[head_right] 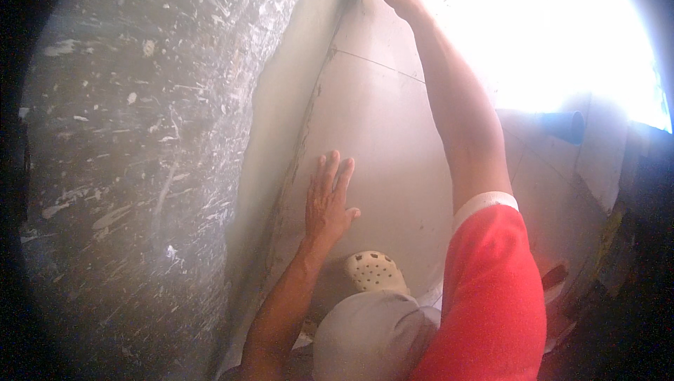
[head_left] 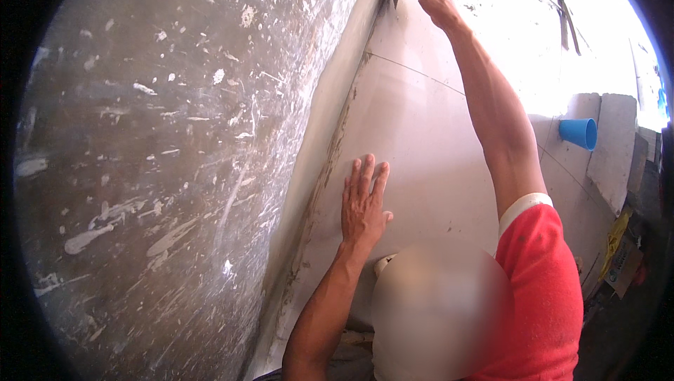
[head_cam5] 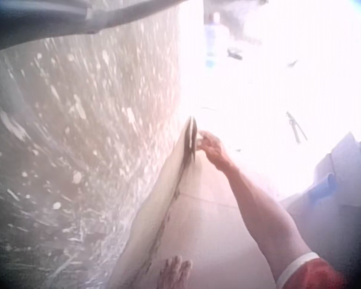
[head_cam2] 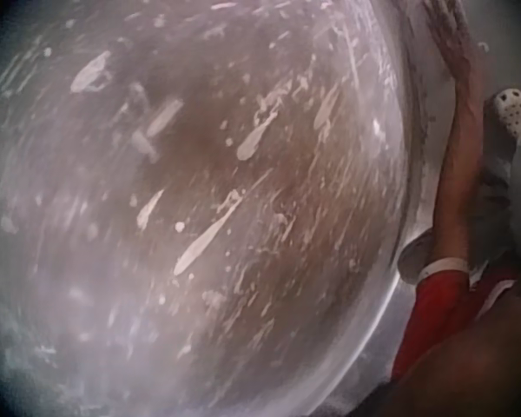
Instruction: The person applies plaster to a wall using a trowel, smoothing the surface along the baseboard. The person occasionally repositions and retrieves more material from a bucket.
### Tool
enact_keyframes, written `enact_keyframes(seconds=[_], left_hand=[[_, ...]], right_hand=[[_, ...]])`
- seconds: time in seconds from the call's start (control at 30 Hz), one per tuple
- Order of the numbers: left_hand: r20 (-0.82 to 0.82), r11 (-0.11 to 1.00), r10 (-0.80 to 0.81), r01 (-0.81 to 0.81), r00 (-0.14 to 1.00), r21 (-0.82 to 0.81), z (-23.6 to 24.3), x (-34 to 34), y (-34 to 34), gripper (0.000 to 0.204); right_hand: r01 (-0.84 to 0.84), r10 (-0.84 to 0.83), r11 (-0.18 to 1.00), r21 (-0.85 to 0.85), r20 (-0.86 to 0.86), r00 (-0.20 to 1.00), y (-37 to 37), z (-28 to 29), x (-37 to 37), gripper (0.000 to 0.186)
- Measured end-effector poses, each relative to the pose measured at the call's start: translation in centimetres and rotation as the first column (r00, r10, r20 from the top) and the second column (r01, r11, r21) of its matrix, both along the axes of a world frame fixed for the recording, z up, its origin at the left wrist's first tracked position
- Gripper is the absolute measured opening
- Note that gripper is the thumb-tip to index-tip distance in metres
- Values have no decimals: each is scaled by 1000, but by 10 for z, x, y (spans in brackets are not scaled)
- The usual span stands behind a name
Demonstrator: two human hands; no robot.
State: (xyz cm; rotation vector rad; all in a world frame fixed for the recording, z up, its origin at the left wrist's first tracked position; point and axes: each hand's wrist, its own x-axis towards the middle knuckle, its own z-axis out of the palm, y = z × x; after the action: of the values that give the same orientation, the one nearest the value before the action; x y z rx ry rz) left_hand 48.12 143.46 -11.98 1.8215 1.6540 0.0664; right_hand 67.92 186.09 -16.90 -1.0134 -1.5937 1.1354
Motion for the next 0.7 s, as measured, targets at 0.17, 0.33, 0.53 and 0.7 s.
enact_keyframes(seconds=[0.17, 0.33, 0.53, 0.7], left_hand=[[15, 999, 7, -8, 1000, 32, 0, 0, -1, 112], [-1, 1000, 4, -4, 1000, 21, -3, 1, -3, 115], [-26, 1000, -12, 13, 1000, 18, -2, 1, -2, 115], [7, 1000, -3, 3, 1000, 18, -1, -2, -2, 113]], right_hand=[[-4, 7, 991, 135, -17, 1000, -16, 0, -16, 45], [72, -90, 991, 110, 178, 980, -92, 3, -39, 36], [-107, 88, 989, 98, 181, 979, -207, 19, -70, 30], [-192, 192, 981, -8, 58, 980, -221, 17, -49, 38]])
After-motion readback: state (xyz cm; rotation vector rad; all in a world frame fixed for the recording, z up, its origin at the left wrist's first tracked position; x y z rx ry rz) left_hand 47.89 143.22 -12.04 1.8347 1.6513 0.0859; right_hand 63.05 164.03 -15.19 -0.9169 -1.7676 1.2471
